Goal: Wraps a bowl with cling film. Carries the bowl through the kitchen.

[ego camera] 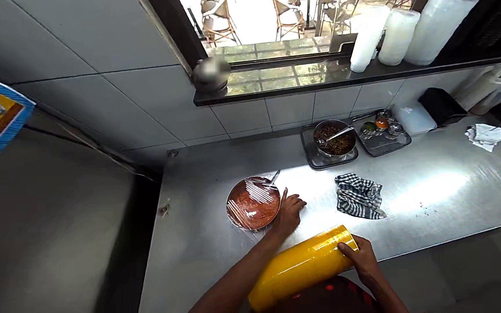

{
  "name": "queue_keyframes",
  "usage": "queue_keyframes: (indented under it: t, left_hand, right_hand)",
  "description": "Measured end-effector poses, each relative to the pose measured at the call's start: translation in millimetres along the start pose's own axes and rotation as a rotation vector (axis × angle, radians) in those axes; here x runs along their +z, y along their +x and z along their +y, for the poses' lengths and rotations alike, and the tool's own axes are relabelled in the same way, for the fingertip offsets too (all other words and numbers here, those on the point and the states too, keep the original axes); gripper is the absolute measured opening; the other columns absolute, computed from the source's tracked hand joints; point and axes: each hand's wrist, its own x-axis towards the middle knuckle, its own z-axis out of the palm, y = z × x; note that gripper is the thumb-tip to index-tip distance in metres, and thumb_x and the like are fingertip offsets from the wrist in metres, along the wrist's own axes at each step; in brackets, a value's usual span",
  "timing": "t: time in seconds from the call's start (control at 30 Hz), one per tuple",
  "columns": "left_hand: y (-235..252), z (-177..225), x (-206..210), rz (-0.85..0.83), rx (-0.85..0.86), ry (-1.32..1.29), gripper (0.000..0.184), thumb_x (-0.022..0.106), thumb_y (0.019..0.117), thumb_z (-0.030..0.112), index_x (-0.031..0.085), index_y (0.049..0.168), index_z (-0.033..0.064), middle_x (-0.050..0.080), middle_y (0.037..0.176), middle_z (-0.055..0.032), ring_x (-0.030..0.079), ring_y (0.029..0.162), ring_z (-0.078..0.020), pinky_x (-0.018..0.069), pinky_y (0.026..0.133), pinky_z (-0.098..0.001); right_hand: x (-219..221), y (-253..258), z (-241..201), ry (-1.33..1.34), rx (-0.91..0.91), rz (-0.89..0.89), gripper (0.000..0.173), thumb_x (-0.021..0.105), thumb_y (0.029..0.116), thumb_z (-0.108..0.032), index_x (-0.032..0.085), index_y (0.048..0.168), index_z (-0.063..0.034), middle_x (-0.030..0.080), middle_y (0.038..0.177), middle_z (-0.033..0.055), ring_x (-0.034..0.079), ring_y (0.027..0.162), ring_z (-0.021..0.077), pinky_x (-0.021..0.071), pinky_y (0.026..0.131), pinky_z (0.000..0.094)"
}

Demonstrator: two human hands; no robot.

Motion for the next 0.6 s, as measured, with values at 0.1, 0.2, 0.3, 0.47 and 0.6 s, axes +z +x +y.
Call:
queue_keyframes:
  t: [0.1,0.2,0.3,0.47,0.6]
  left_hand:
    - [2,-1,1,0.03,0.052,-0.002,0.025,0.057,0.0917,0.004,0.076,0.106,0.0097,0.074,0.112,-0.0039,0.058,0.129,-0.0252,0.0231,0.125,-0.0589]
    - [0,-3,2,0.048,0.135,-0.016,0.024,0.058,0.0921,0.006,0.076,0.108,0.0077,0.073,0.115,-0.0058,0.058,0.131,-0.0269,0.0267,0.124,-0.0575]
    - [-1,-5,2,0.04,0.213,-0.018,0.025,0.057,0.0932,0.007,0.076,0.11,0.0088,0.073,0.117,-0.0063,0.058,0.131,-0.0261,0.0289,0.124,-0.0547]
    - [1,-7,7,0.121,0.301,-0.047,0.023,0.057,0.0939,0.007,0.077,0.105,0.0092,0.075,0.112,-0.0064,0.063,0.124,-0.0257,0.0335,0.122,-0.0534]
    - [4,-2,6,0.143,0.344,-0.045,0.021,0.058,0.0946,0.009,0.077,0.103,0.0089,0.075,0.109,-0.0065,0.065,0.121,-0.0253,0.0361,0.12,-0.0521]
  right_hand:
    - [-2,-20,-1,0.017,-0.054,0.055,0.042,0.083,0.0826,-0.041,0.075,0.099,-0.0027,0.075,0.085,0.0134,0.074,0.076,0.0252,0.0638,0.07,0.0417]
    - [-4,-37,-8,0.014,-0.121,0.076,0.043,0.083,0.0835,-0.04,0.075,0.101,-0.0021,0.076,0.086,0.0133,0.075,0.075,0.0243,0.0643,0.069,0.0401]
    - [-5,-53,-16,0.018,-0.179,0.092,0.04,0.083,0.0853,-0.036,0.074,0.103,-0.0011,0.076,0.088,0.013,0.075,0.076,0.0233,0.0647,0.07,0.0394]
    - [-6,-80,-60,-0.039,-0.17,0.123,0.022,0.08,0.0877,-0.028,0.076,0.101,-0.0113,0.078,0.088,-0.0012,0.075,0.076,0.0107,0.0642,0.071,0.0301]
    - [-8,-96,-92,-0.081,-0.176,0.09,0.016,0.078,0.0901,-0.026,0.077,0.104,-0.019,0.079,0.093,-0.0069,0.075,0.081,0.0066,0.0636,0.075,0.0282]
